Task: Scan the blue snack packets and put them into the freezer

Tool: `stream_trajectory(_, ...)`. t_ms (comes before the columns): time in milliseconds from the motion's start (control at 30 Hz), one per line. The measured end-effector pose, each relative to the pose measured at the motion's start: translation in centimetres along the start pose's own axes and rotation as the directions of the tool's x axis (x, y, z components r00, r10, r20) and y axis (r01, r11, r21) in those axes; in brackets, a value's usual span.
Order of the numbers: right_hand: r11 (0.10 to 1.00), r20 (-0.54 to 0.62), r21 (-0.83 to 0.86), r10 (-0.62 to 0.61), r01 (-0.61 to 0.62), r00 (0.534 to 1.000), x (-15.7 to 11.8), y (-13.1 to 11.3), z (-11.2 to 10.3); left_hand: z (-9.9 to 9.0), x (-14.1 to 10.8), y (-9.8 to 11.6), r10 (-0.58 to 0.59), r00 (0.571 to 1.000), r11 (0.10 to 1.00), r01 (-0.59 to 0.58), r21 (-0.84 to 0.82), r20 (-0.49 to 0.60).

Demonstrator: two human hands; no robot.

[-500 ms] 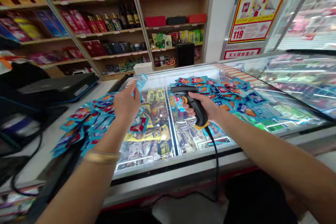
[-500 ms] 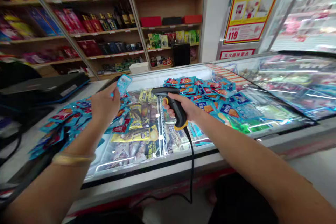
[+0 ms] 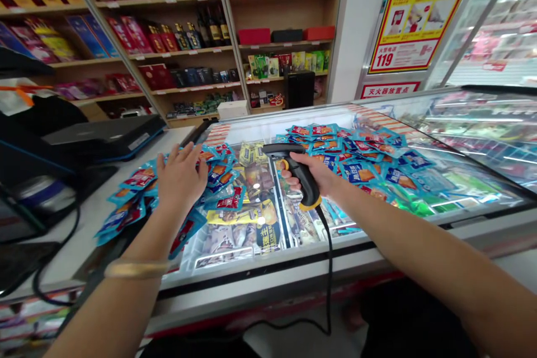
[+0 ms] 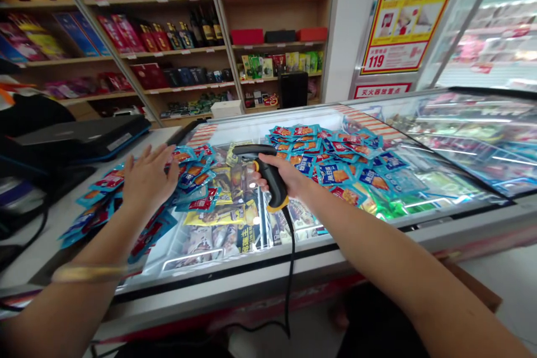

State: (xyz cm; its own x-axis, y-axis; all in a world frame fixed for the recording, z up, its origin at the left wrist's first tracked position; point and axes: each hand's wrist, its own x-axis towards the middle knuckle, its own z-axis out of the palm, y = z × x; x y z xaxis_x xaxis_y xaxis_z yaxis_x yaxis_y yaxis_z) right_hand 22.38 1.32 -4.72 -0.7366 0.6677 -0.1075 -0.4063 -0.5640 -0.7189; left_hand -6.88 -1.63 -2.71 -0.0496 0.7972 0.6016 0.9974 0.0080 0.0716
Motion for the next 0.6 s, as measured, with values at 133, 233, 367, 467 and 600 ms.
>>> stream_trajectory(133,0.997,-0.027,-0.005,-0.075,0.075,0.997,-1.4,-1.8,-0.5,0.7,0.5,3.9,0.122,0.992,0.985,-0.124,-0.116,-0.029)
stream_trajectory(233,0.990,-0.082,-0.015,-0.142,0.141,0.986,-3.3,-3.9,-1.8,2.4,0.4,8.5,0.289,0.957,0.930,-0.273,-0.247,0.032)
stream_trajectory(367,0.977,-0.166,-0.040,-0.213,0.209,0.963,-6.4,-6.0,-4.7,4.8,0.1,15.5,0.454,0.880,0.842,-0.374,-0.388,0.138)
stream_trajectory(467,0.971,-0.210,-0.027,-0.239,0.239,0.948,-8.3,-6.5,-6.7,5.8,0.2,20.0,0.524,0.816,0.816,-0.400,-0.417,0.243)
stream_trajectory(600,0.967,-0.245,0.000,-0.248,0.255,0.938,-9.0,-6.4,-7.7,6.5,0.4,23.2,0.529,0.767,0.835,-0.392,-0.387,0.363)
